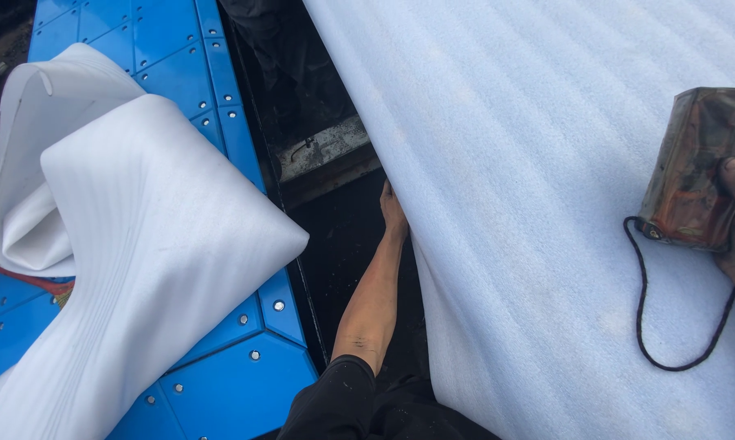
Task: The person holds a handheld remote control and repeatedly presses its buttons while standing beside a blue conveyor platform with white fabric. The person occasionally adjusts the fabric with one hand while continuing to operate the remote.
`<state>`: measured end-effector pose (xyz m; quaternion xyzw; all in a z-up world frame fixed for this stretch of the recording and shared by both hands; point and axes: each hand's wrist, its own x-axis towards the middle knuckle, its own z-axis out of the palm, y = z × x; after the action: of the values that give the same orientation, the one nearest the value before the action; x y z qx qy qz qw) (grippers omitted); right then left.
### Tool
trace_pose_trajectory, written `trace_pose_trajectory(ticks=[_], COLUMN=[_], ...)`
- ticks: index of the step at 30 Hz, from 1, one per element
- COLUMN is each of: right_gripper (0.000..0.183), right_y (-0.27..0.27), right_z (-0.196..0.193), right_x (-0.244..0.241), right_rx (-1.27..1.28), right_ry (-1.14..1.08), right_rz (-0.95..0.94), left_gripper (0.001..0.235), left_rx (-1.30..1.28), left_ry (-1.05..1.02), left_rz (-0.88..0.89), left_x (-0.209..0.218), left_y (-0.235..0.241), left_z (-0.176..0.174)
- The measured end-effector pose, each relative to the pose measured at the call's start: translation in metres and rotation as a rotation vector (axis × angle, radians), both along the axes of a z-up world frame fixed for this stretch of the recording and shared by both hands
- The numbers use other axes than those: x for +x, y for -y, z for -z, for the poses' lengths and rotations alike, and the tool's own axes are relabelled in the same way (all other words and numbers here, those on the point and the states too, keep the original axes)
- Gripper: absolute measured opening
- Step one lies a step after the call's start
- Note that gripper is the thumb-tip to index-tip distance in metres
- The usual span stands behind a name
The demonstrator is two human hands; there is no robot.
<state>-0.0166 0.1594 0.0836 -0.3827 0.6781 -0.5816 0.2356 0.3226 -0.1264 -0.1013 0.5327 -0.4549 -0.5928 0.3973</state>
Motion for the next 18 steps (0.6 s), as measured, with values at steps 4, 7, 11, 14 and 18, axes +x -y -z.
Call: trace_pose_trajectory(ticks=[4,7,11,14,18], right_gripper=[0.055,0.054,0.055,0.057,0.06], right_y=[0.003,0.002,0.003,0.006,0.006], right_z=[0.011,0.016,0.006,-0.005,-0.01], right_x=[-0.002,-0.005,-0.003,0.008,0.01], right_rx=[-0.056,-0.066,-0.074,-0.05,-0.013], right_ry=[-0.002,0.026,0.045,0.051,0.045], right_rz=[-0.004,0.003,0.001,0.01,0.023], left_gripper=[0.052,0.049,0.05,0.059,0.072], left_rx=[-0.013,-0.085,-0.177,-0.225,-0.271], left_ry=[0.049,-0.018,-0.006,0.171,0.197], left_rz=[-0.006,-0.015,-0.004,0.022,0.024], left_x=[-0.002,-0.003,-0.004,0.002,0.009], left_y=[-0.008,-0.005,-0.019,-0.041,-0.096], left_z=[-0.015,0.009,0.017,0.018,0.014])
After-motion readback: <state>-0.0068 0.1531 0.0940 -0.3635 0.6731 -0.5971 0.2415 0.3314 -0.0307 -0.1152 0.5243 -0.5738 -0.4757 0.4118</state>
